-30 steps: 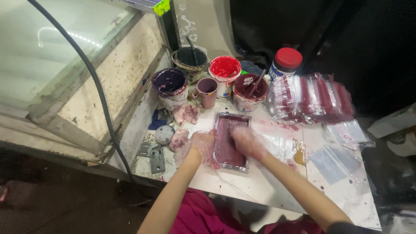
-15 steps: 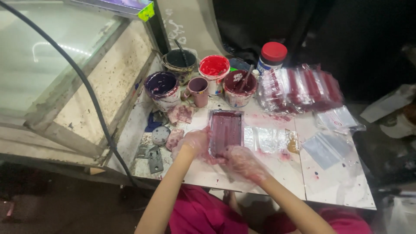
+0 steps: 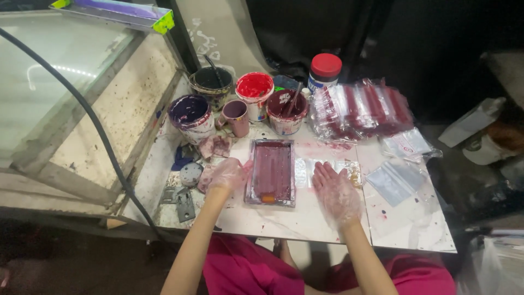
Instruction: Manual printing process where ink is applied to a frame and pressed onto plastic sleeves.
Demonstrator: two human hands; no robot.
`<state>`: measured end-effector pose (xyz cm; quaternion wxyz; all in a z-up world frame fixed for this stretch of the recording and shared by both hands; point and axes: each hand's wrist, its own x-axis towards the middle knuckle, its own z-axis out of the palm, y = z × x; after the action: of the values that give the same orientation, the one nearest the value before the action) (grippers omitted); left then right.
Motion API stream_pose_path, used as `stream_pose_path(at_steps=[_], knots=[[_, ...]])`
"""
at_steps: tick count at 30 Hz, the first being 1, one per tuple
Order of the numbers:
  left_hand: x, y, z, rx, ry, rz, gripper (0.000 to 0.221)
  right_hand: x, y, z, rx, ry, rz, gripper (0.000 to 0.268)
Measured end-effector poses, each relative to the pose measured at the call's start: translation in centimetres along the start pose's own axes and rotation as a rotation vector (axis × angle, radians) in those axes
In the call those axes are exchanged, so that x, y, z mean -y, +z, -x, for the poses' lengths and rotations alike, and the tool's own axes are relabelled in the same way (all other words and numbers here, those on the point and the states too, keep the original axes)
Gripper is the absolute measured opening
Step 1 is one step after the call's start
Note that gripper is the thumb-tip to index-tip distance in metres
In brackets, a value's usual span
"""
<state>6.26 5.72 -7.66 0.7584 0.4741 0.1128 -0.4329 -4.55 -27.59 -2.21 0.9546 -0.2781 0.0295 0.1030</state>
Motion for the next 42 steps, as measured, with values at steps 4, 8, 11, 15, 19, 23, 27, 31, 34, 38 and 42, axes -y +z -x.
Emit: stream_pose_path(at_steps=[4,8,11,15,19,23,27,31,34,38,42], knots=[[-0.1,8.8,7.0,-0.89,0.072,-1.419,0.029,-0.1,0.1,0.2,-0.02,-0.028,0.075,0.088],[1.3,7.9,6.0,-0.836,0.137,-1.392,0.038,0.0,0.2,0.1,-0.014,-0.021,0.091,0.092],[1.4,6.3,3.4,-0.857,0.132,-1.371,0.036,-0.3,-2.2,-1.2,-0.013,0.015,0.089,0.087],[1.2,5.6,2.1,-0.889,0.126,-1.333,0.035,-0.4,-2.8,-2.0,-0.028,0.04,0.09,0.083],[1.3,5.1,1.3,-0.85,0.115,-1.405,0.035,-0.3,-2.9,-2.0,-0.073,0.053,0.071,0.079],[0.9,5.6,1.8,-0.862,0.114,-1.386,0.035,0.4,-1.0,-0.9,-0.084,0.062,0.09,0.078],[1.2,4.7,1.1,-0.839,0.111,-1.391,0.035,-0.3,-2.9,-2.0,-0.074,0.053,0.095,0.081],[2.7,-2.2,-4.6,-0.848,0.126,-1.376,0.034,-0.6,-3.9,-2.8,-0.091,0.065,0.095,0.081],[3.9,-7.1,-8.6,-0.861,0.139,-1.357,0.033,-0.8,-4.7,-3.3,-0.102,0.074,0.087,0.079],[1.4,2.9,1.0,-0.792,0.177,-1.306,0.038,-0.7,-4.5,-3.2,-0.101,0.075,0.086,0.079],[0.9,2.9,2.1,-0.783,0.148,-1.292,0.041,-1.0,-5.5,-3.6,-0.099,0.067,0.076,0.078]])
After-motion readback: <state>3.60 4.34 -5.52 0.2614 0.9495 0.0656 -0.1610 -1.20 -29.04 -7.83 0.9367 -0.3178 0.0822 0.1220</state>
